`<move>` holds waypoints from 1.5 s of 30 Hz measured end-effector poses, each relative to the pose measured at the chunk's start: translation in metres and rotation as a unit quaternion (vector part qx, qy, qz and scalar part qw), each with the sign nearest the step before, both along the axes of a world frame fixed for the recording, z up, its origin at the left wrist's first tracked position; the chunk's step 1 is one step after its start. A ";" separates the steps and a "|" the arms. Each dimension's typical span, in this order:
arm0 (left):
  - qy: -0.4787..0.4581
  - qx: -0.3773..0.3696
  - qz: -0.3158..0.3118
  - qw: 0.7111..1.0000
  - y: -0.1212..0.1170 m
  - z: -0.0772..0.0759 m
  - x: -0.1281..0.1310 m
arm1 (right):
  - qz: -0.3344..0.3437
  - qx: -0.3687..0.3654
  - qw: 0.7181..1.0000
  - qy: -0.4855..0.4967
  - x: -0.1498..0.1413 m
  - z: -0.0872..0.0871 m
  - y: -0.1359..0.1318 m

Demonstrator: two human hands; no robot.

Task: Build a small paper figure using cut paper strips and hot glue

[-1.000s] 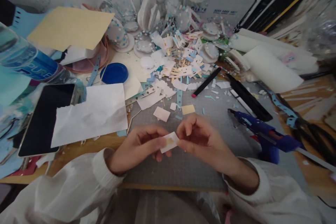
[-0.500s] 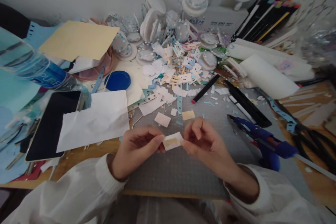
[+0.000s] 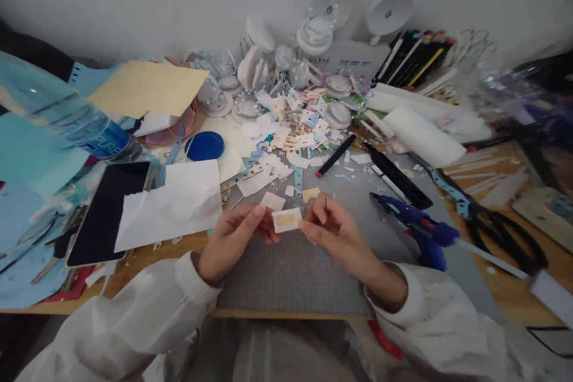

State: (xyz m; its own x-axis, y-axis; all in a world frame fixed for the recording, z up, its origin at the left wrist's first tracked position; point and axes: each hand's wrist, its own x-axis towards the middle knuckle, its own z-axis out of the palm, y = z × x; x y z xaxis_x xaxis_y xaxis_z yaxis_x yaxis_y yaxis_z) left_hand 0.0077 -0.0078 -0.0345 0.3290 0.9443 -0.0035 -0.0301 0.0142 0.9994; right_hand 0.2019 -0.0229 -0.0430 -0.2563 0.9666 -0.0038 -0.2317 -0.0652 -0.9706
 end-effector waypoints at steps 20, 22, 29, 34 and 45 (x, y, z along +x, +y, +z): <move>0.222 0.456 0.053 0.860 -0.061 0.029 -0.053 | -0.035 -0.019 0.934 -0.354 0.069 0.021 -0.114; 0.219 0.453 0.048 0.863 -0.063 0.031 -0.054 | -0.068 -0.034 0.931 -0.357 0.077 0.022 -0.123; 0.178 0.429 0.025 0.886 -0.063 0.029 -0.054 | -0.136 0.014 0.936 -0.323 0.080 0.018 -0.134; 0.136 0.382 -0.004 0.914 -0.065 0.030 -0.051 | -0.139 0.116 0.926 -0.331 0.057 0.024 -0.126; 0.093 0.144 -0.009 0.985 -0.068 0.033 -0.029 | -0.060 0.118 0.967 -0.216 -0.029 0.021 -0.096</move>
State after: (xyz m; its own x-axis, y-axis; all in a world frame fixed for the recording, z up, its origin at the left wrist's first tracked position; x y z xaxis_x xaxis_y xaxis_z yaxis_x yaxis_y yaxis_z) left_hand -0.0209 -0.0753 -0.0018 0.3638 0.9091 0.2030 0.1511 -0.2726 0.9502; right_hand 0.1734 -0.1186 -0.0223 -0.1663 0.9761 0.1396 0.2067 0.1729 -0.9630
